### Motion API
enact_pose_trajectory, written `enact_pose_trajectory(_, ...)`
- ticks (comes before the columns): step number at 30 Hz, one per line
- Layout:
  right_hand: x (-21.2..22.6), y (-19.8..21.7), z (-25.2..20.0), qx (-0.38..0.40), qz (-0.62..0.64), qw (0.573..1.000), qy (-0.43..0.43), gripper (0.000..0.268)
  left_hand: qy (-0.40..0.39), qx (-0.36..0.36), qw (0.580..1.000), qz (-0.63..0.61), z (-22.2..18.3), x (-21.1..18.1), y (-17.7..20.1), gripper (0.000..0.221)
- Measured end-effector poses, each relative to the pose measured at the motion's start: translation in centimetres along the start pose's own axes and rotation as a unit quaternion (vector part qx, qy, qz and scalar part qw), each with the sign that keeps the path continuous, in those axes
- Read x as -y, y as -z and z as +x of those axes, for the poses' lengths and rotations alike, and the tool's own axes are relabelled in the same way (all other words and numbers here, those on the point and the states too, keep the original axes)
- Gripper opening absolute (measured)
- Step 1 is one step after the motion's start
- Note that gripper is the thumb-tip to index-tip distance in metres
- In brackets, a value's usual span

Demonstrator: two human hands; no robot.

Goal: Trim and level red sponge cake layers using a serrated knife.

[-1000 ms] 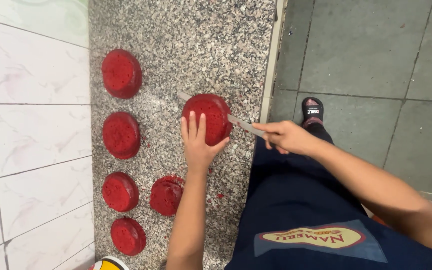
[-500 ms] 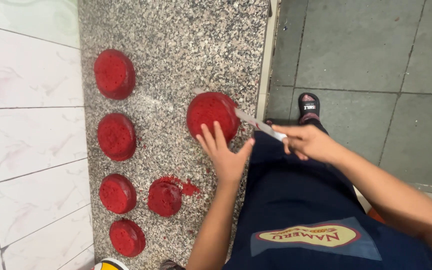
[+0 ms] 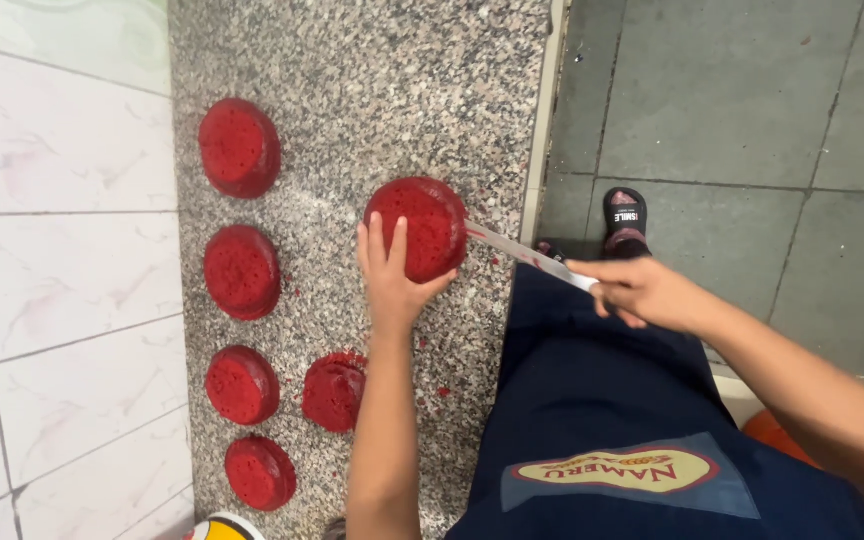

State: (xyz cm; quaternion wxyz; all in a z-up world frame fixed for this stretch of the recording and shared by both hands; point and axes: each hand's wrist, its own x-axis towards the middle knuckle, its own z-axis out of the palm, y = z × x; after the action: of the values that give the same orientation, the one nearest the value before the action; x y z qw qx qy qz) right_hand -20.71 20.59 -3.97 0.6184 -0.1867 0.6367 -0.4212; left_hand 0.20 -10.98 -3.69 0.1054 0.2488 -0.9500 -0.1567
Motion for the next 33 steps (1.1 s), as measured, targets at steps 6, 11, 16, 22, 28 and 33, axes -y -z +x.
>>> enact_pose_trajectory(6, 0.1, -0.9, 1.4, -0.005, 0.004, 0.999, 0.037, 0.051, 0.143, 0.029, 0.989, -0.026, -0.1, -3.8, -0.7, 0.118)
enact_pose_trajectory(11, 4.2, 0.2, 4.2, -0.002, 0.014, 0.999, 0.036, 0.051, 0.275, 0.109, 0.952, -0.081, -0.3, -11.6, 1.9, 0.123)
enact_pose_trajectory(16, 4.9, 0.3, 4.7, 0.019, -0.005, 0.999, 0.036, 0.050, 0.266, 0.078, 0.960, -0.031, -0.5, -5.8, 0.1, 0.120)
enact_pose_trajectory(22, 1.4, -2.1, 1.5, -0.010, -0.023, 1.000, 0.017, 0.053, 0.156, -0.028, 0.987, -0.005, -0.8, -1.9, -2.8, 0.126)
enact_pose_trajectory(28, -0.1, -4.1, 2.0, -0.012, 0.067, 0.997, 0.018, 0.052, 0.113, -0.054, 0.992, -0.005, -1.6, -1.2, -3.5, 0.129)
enact_pose_trajectory(33, 2.7, -6.2, 5.1, 0.038, 0.022, 0.998, 0.045, 0.060, 0.113, -0.058, 0.992, 0.000, -1.5, -1.2, -3.6, 0.121)
